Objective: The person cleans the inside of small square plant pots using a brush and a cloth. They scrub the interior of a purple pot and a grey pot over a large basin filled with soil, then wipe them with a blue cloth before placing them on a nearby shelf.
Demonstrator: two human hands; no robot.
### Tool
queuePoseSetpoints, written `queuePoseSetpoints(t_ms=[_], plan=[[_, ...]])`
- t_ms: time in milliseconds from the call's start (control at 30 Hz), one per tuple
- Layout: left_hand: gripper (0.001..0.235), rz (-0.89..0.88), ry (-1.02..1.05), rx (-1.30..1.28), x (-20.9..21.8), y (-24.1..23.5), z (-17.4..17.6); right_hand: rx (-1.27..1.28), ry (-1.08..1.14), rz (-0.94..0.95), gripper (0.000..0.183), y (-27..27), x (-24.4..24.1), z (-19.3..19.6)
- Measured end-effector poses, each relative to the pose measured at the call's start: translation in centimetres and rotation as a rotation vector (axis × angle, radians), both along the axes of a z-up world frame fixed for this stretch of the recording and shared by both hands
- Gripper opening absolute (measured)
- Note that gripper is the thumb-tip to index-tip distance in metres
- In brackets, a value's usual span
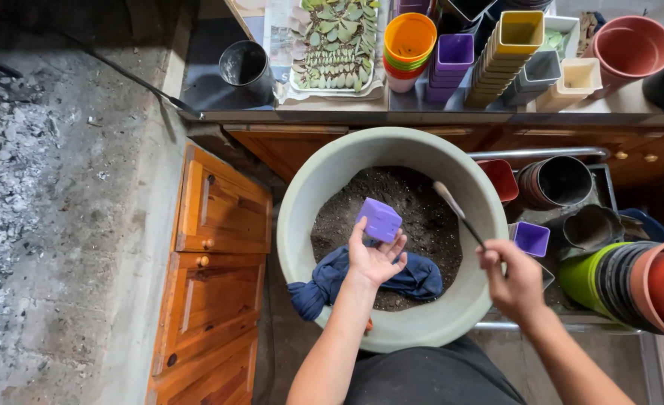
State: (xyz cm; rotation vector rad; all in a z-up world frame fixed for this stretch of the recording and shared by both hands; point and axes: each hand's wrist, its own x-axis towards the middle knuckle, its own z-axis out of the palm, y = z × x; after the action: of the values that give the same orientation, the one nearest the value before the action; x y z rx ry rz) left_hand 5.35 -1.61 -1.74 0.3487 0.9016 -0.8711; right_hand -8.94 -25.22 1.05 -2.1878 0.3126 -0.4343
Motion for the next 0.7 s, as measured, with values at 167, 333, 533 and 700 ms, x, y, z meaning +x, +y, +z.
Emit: queuePoseSetpoints(t_ms=[167,333,533,700], plan=[[0.073,-0.039,-0.043,-0.015,-0.2,-1.2,2.0,-0.33,0.116,0.139,0.011,2.7,1.9,-2.9],[0.073,-0.085,-0.096,0.002,-0.4,-1.5,1.2,-0.234,-0.029,0.004,0.013,2.4,2.4,-3.1],[0.075,-0.147,-0.739,0.584,2.5,-5.0,8.6,0.115,-0.02,-0.097,0.019,3.1,2.4,2.4],[0.075,-0.153,-1.367,0.925,10.5,-10.4,12.6,0.338,0.059,-0.245,0.016,3.7,0.5,2.8]])
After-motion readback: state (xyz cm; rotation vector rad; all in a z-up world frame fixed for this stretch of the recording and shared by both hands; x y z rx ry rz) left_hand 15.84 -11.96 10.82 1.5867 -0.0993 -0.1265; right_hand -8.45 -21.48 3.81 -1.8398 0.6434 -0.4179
